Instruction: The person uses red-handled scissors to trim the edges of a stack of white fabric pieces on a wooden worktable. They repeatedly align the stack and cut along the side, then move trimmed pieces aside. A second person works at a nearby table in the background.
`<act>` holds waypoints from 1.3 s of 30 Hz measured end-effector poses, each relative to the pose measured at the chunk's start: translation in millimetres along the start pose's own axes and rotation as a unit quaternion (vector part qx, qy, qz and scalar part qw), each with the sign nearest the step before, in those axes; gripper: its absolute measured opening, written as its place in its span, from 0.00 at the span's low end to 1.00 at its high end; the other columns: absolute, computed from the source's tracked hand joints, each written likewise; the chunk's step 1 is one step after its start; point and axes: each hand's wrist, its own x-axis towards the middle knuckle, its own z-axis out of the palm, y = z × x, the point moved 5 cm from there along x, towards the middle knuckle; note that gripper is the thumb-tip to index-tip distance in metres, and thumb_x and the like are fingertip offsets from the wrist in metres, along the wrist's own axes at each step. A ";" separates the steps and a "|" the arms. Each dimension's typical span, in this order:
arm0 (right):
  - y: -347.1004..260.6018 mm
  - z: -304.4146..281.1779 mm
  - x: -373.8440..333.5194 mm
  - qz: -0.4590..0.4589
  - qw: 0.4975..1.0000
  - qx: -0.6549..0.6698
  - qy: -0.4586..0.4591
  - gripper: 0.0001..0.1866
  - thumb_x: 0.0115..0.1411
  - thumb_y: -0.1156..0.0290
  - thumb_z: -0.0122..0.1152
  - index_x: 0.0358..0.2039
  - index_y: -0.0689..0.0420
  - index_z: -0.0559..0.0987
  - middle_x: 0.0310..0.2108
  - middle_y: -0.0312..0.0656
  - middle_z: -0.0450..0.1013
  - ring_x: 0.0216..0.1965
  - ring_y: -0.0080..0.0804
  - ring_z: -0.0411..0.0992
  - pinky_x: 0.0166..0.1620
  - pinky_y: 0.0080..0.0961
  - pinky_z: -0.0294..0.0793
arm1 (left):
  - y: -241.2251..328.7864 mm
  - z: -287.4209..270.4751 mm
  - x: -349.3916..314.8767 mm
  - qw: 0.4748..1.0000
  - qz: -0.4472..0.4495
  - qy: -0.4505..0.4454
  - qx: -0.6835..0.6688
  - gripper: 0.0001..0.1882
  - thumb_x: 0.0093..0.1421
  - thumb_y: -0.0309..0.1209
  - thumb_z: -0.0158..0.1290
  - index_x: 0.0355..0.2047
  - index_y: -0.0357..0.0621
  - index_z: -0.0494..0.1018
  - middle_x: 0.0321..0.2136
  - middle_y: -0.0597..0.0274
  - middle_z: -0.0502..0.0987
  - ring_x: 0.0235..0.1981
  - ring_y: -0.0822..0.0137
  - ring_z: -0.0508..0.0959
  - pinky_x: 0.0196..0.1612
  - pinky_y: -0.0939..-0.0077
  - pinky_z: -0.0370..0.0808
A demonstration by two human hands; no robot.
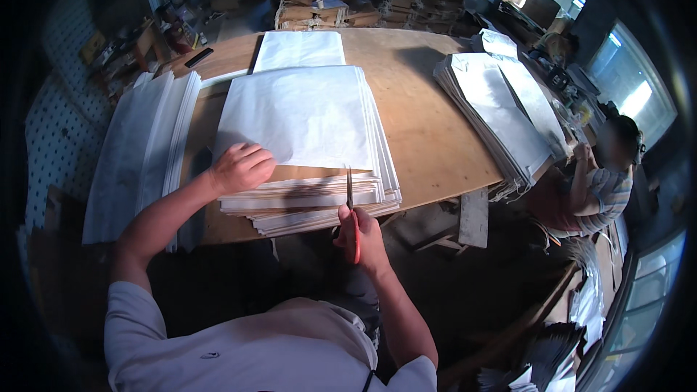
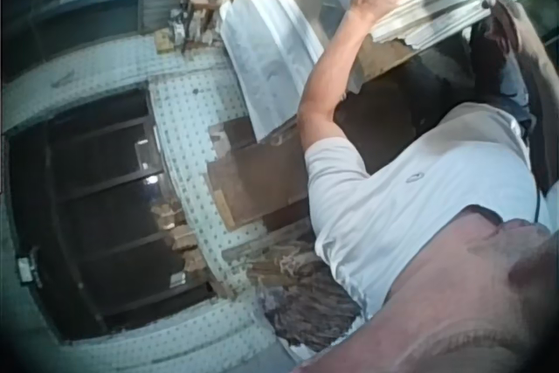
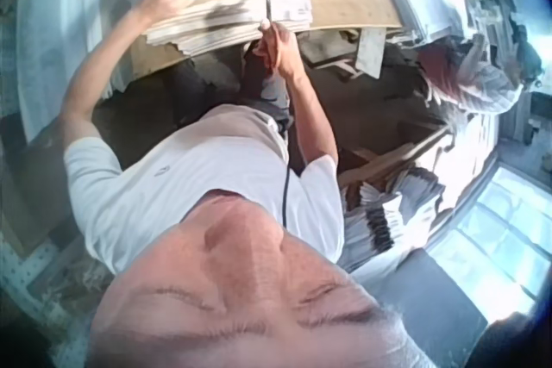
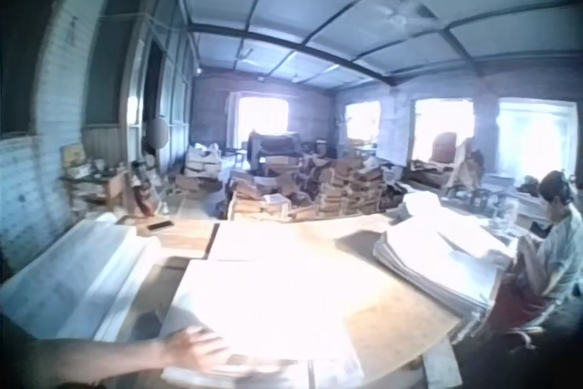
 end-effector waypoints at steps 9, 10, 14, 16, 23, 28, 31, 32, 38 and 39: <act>3.5 -3.3 28.7 0.008 1.000 0.008 -0.007 0.39 0.66 0.33 0.53 0.41 0.66 0.75 0.15 0.35 0.65 0.12 0.22 0.64 0.32 0.28 0.81 | 1.1 1.2 -1.5 1.000 0.003 -0.024 0.001 0.04 0.51 0.24 0.60 0.27 0.44 0.75 0.27 0.66 0.73 0.28 0.69 0.77 0.29 0.75 0.75; 4.1 -3.3 29.2 0.009 1.000 0.011 -0.006 0.38 0.66 0.33 0.53 0.41 0.66 0.75 0.14 0.35 0.64 0.11 0.22 0.63 0.32 0.28 0.81 | 1.8 0.8 -0.7 1.000 0.001 -0.026 -0.004 0.04 0.51 0.24 0.60 0.27 0.44 0.75 0.27 0.66 0.73 0.28 0.68 0.77 0.29 0.75 0.75; -0.2 -2.3 30.7 -0.001 1.000 -0.005 -0.006 0.37 0.66 0.34 0.54 0.41 0.65 0.74 0.14 0.34 0.64 0.11 0.22 0.64 0.32 0.29 0.81 | 3.0 -2.0 2.1 1.000 0.006 -0.011 -0.010 0.05 0.51 0.23 0.60 0.26 0.43 0.75 0.27 0.66 0.72 0.28 0.69 0.77 0.28 0.75 0.75; -2.7 -0.1 30.2 0.001 1.000 -0.008 0.000 0.37 0.66 0.34 0.55 0.40 0.65 0.74 0.14 0.34 0.64 0.11 0.21 0.64 0.32 0.29 0.82 | 3.3 -2.3 1.6 1.000 0.005 -0.014 -0.012 0.05 0.51 0.23 0.60 0.26 0.43 0.74 0.27 0.66 0.72 0.28 0.69 0.77 0.28 0.74 0.75; 2.7 0.4 35.5 -0.022 0.999 -0.023 0.022 0.32 0.68 0.40 0.57 0.34 0.64 0.75 0.17 0.32 0.65 0.16 0.20 0.67 0.27 0.27 0.82 | 2.5 -1.1 2.2 1.000 0.015 -0.011 -0.015 0.04 0.51 0.23 0.60 0.26 0.42 0.74 0.27 0.65 0.72 0.28 0.68 0.76 0.27 0.75 0.75; 15.6 3.4 31.3 -0.032 0.998 -0.026 0.038 0.32 0.69 0.42 0.57 0.32 0.66 0.76 0.19 0.35 0.68 0.23 0.23 0.72 0.29 0.30 0.82 | 2.1 -2.3 3.6 0.999 0.014 -0.013 -0.028 0.05 0.52 0.23 0.60 0.26 0.42 0.74 0.27 0.65 0.72 0.28 0.68 0.76 0.27 0.74 0.75; 33.2 7.1 6.6 -0.053 0.997 -0.055 0.027 0.32 0.69 0.42 0.56 0.34 0.65 0.77 0.20 0.38 0.71 0.23 0.26 0.74 0.30 0.28 0.77 | -4.7 1.4 -1.5 0.995 -0.018 -0.047 -0.082 0.05 0.52 0.23 0.60 0.25 0.43 0.74 0.27 0.65 0.73 0.28 0.68 0.76 0.27 0.73 0.75; 35.9 15.0 -6.6 -0.045 0.998 -0.048 0.017 0.32 0.69 0.41 0.56 0.34 0.64 0.76 0.21 0.39 0.72 0.24 0.27 0.75 0.31 0.27 0.76 | -5.6 1.1 -2.4 0.994 -0.011 -0.049 -0.098 0.06 0.53 0.23 0.59 0.25 0.44 0.72 0.26 0.65 0.72 0.28 0.67 0.76 0.26 0.72 0.75; 31.3 116.1 -46.8 -0.020 0.990 0.002 -0.142 0.23 0.71 0.48 0.58 0.40 0.59 0.75 0.24 0.31 0.68 0.26 0.18 0.70 0.33 0.22 0.74 | -21.3 9.4 24.5 0.972 0.015 -0.125 -0.198 0.09 0.57 0.26 0.54 0.22 0.45 0.67 0.24 0.60 0.69 0.28 0.61 0.77 0.26 0.64 0.73; 30.7 138.1 -42.4 -0.012 0.985 0.021 -0.173 0.21 0.72 0.50 0.58 0.38 0.58 0.74 0.24 0.30 0.69 0.25 0.19 0.70 0.30 0.22 0.73 | -25.4 10.6 22.9 0.966 0.012 -0.136 -0.217 0.08 0.57 0.26 0.53 0.22 0.44 0.68 0.24 0.59 0.70 0.29 0.59 0.77 0.26 0.63 0.73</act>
